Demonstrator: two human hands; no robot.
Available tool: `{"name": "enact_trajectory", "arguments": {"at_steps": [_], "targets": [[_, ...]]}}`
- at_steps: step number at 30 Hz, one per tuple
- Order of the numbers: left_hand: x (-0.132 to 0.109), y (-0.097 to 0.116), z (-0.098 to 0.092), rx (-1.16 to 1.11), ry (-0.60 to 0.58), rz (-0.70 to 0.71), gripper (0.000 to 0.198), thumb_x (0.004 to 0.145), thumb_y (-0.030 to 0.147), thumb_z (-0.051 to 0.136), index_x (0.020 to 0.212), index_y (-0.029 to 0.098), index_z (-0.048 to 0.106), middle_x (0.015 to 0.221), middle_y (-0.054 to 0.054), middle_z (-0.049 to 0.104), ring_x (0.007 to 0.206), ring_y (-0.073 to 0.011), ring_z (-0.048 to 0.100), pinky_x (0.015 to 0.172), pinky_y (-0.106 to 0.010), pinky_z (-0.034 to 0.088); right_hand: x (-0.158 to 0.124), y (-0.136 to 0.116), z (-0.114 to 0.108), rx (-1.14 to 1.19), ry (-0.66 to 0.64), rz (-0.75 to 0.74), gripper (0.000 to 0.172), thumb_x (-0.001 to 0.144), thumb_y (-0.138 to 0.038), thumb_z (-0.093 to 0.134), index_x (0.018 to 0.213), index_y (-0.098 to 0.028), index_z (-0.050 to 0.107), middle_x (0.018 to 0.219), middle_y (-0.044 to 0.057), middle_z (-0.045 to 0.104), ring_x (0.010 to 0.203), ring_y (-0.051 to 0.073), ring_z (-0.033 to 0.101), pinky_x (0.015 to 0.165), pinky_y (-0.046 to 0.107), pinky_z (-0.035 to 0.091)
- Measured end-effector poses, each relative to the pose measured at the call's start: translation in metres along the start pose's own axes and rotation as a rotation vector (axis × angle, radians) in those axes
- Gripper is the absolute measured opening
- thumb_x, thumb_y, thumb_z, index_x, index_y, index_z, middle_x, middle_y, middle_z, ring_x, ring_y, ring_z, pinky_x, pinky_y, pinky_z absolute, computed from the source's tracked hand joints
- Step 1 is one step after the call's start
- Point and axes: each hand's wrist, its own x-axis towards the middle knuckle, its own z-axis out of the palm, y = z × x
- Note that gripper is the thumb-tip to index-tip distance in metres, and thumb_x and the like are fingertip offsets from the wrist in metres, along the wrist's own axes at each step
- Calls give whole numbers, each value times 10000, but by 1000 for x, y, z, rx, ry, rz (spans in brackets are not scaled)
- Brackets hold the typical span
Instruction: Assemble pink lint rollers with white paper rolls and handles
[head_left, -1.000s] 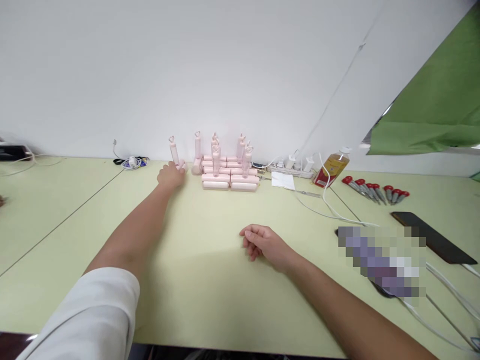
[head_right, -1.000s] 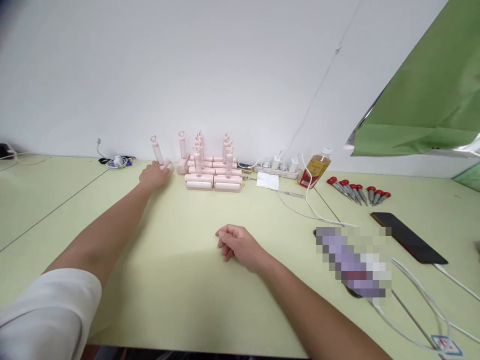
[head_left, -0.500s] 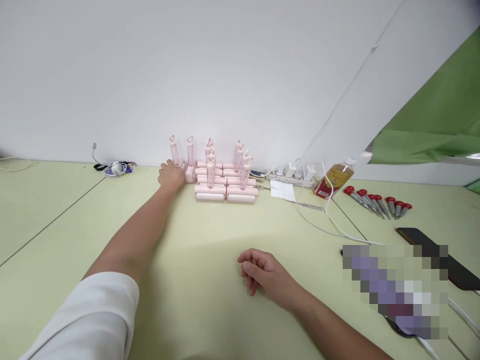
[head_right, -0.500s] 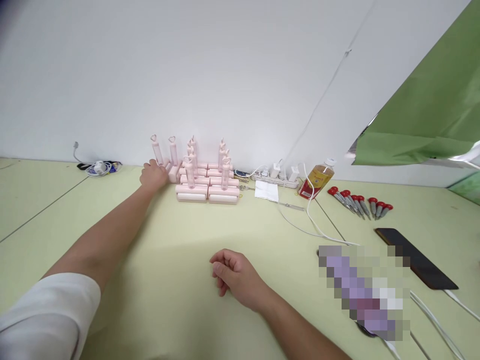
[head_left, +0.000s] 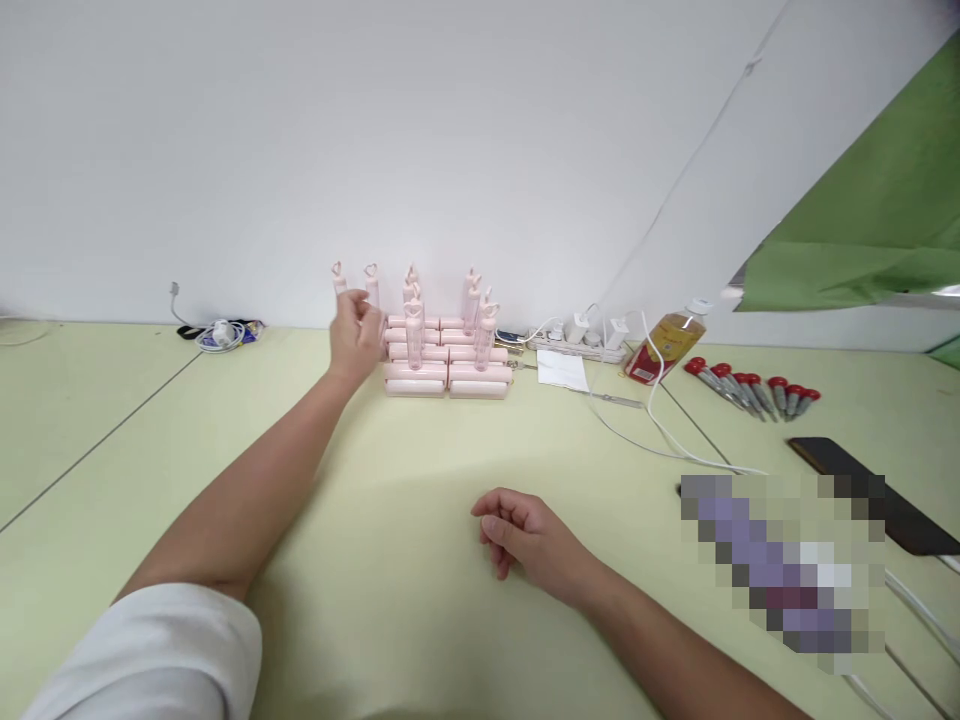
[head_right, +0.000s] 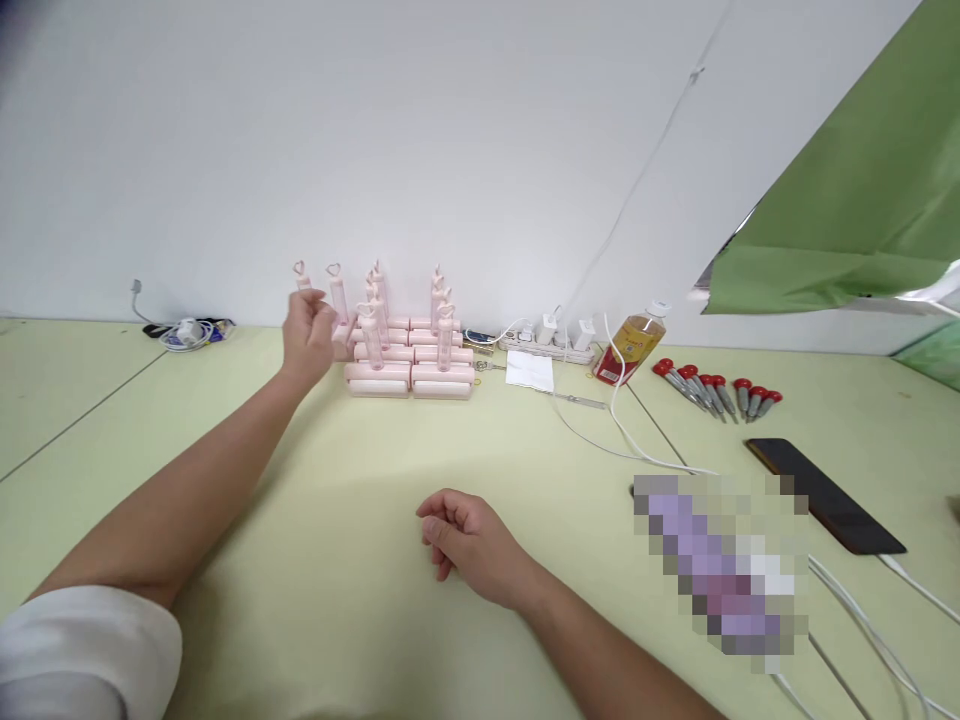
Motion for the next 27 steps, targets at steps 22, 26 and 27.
{"name": "enact_trajectory", "arguments": {"at_steps": [22,26,27], "targets": [[-161,89,-45,-730,-395,-324,383,613,476,804,810,183,655,714,-28,659,660,-169,591,592,-293,444,15,-13,4,20,76,-236,494,708,-455,794,1069,-192,583,911,44,606,670,138,601,475,268,550],[-176,95,-40,-799,-373,-329,398,617,478,819,806,166,660,762,-40,685,700,-156,611,648,-289,474,16,-16,3,53,66,-342,513,674,-481,806,1032,-175,602,960,71,656,776,164,616,555,258,555],[-176,93,-39,-823,-349,-325,404,625,485,813,816,164,659,779,-44,690,711,-154,615,656,-286,479,16,-17,2,78,70,-381,529,683,-472,799,1078,-191,587,1006,66,662,820,168,628,607,263,565]]}}
